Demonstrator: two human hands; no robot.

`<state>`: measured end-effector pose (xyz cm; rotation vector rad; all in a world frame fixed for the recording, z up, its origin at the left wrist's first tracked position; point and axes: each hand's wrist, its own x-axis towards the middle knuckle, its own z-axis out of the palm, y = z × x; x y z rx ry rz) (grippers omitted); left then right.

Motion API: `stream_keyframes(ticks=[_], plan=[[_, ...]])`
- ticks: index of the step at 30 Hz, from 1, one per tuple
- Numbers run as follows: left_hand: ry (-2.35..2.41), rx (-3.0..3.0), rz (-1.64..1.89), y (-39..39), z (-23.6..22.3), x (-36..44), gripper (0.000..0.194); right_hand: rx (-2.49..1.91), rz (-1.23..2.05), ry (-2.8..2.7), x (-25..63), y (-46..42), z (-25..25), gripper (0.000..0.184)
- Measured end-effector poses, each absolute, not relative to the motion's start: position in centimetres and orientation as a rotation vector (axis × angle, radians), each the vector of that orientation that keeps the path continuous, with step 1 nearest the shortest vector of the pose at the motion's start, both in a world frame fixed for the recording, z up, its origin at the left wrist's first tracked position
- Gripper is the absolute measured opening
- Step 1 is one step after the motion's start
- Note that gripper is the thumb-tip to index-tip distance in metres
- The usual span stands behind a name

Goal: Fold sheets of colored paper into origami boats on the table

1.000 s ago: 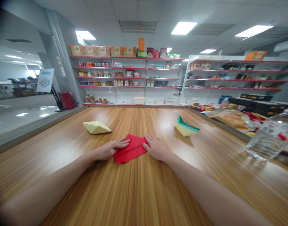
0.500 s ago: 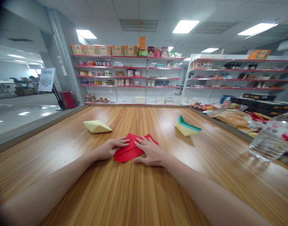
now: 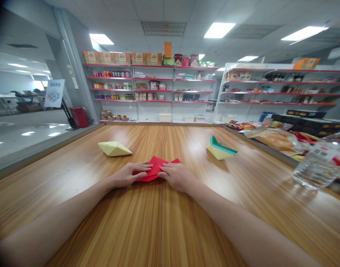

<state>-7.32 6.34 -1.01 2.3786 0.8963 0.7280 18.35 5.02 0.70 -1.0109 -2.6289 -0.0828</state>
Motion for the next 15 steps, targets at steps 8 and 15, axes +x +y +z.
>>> stream_keyframes(ticks=[8,15], plan=[[0.763,2.398,0.664,6.6,-0.7,-7.9,0.061,-1.278,0.003,-2.451,19.0,5.5,0.2,0.049],[0.805,2.470,0.874,6.8,-1.7,-7.3,0.043,-1.126,-0.001,-2.557,18.9,5.4,0.6,0.053]])
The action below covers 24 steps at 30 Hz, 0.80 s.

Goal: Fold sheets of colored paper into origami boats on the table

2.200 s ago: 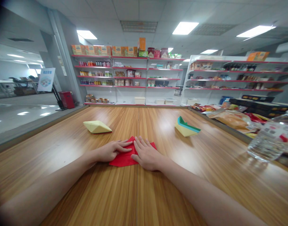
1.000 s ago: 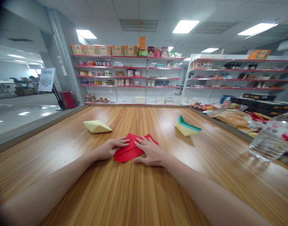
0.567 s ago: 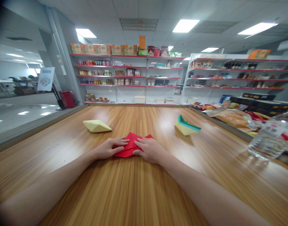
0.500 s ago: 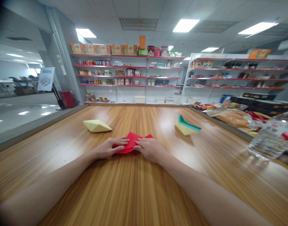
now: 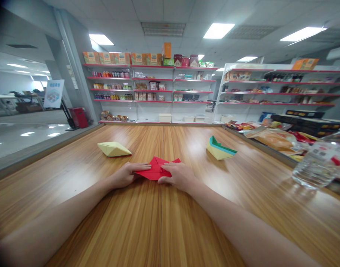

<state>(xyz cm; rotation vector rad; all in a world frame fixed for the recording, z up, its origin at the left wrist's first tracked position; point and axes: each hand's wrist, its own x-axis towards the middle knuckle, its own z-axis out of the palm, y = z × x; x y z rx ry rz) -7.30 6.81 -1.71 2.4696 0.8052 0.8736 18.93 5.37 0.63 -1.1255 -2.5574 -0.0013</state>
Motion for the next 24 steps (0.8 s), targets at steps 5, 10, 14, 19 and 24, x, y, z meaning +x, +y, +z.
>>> stream_keyframes(ticks=[5,10,14,19,24], plan=[[0.818,2.465,1.122,6.7,-1.7,-7.1,0.032,-0.967,0.001,-2.592,18.6,4.8,0.9,0.064],[0.959,2.197,1.388,5.6,-0.9,-6.1,0.021,-0.911,0.055,-2.525,18.5,4.7,0.7,0.047],[0.959,1.883,1.463,5.5,-0.9,-5.6,0.059,-0.947,0.214,-2.253,18.2,4.6,0.5,0.034],[0.806,1.614,1.490,6.0,-0.9,-5.5,0.082,-1.072,0.595,-1.754,17.0,4.1,0.8,0.037],[1.021,2.036,1.519,5.5,-0.7,-5.4,0.062,-1.300,0.912,-1.780,16.5,4.1,0.8,0.021]])
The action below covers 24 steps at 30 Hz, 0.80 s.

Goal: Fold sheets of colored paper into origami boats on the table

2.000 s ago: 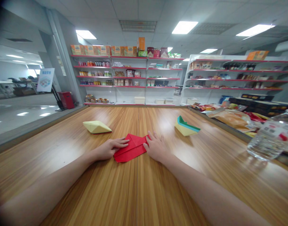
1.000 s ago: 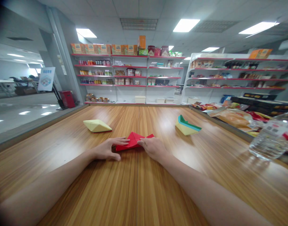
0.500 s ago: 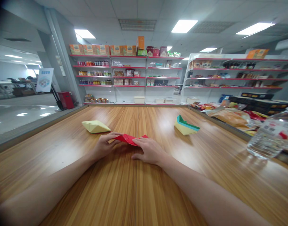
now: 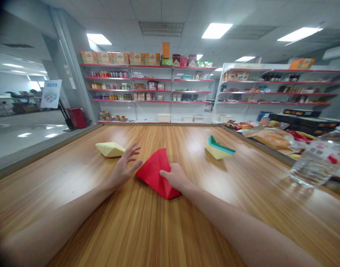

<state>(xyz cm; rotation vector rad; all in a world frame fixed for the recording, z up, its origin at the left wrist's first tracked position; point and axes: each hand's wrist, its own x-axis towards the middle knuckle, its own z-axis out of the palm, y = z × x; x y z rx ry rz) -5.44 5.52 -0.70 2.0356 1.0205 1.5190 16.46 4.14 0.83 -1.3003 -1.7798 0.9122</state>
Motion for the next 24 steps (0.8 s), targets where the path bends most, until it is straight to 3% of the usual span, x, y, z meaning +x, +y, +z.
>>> stream_keyframes(ticks=[3,7,12,18,24], plan=[[0.978,2.495,1.117,4.9,-0.8,-5.0,0.040,-1.378,1.007,-1.826,16.6,4.2,0.7,0.019],[0.970,2.689,0.679,4.5,-1.0,-4.4,0.038,-1.420,1.120,-1.737,16.7,4.4,0.6,0.019],[1.167,2.664,0.579,5.0,-1.2,-4.4,0.043,-1.325,1.313,-1.550,16.8,4.6,0.4,0.028],[1.315,2.633,0.573,5.6,-1.5,-4.7,0.046,-1.338,1.465,-1.425,17.3,4.3,1.1,0.077],[1.379,2.603,0.547,5.8,-1.4,-5.2,0.052,-1.238,1.533,-1.532,17.4,4.0,1.2,0.075]])
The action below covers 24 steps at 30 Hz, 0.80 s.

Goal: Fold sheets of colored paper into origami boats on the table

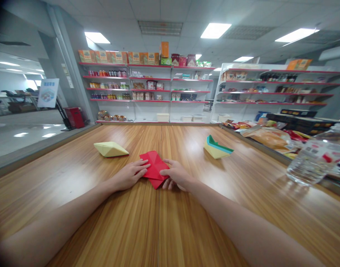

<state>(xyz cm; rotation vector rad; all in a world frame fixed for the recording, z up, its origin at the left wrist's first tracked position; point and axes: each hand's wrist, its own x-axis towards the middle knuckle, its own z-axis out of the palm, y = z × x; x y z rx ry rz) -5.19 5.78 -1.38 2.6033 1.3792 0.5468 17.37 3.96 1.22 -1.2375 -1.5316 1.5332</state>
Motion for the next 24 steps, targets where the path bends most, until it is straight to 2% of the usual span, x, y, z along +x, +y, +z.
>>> stream_keyframes(ticks=[4,6,9,12,14,18,24], plan=[[1.371,2.620,0.503,5.4,-1.0,-5.2,0.060,-1.387,1.279,-1.716,16.7,3.8,1.0,0.070],[1.382,2.615,0.495,5.3,-0.9,-5.1,0.061,-1.423,1.253,-1.711,16.7,4.0,1.0,0.072],[1.393,2.615,0.502,5.3,-0.9,-5.0,0.061,-1.316,1.424,-1.627,17.3,4.4,1.1,0.075],[1.392,2.620,0.502,5.5,-1.1,-5.0,0.060,-1.093,1.656,-1.608,17.7,4.5,1.3,0.062],[1.388,2.623,0.488,5.5,-1.1,-5.1,0.059,-1.068,1.676,-1.664,17.6,4.4,1.3,0.052],[1.352,2.627,0.452,5.5,-1.0,-5.4,0.060,-1.390,1.302,-1.819,16.9,4.1,1.0,0.026],[1.190,2.601,0.331,4.8,-0.1,-5.5,0.057,-1.545,0.889,-1.840,18.0,5.2,0.6,0.034]])
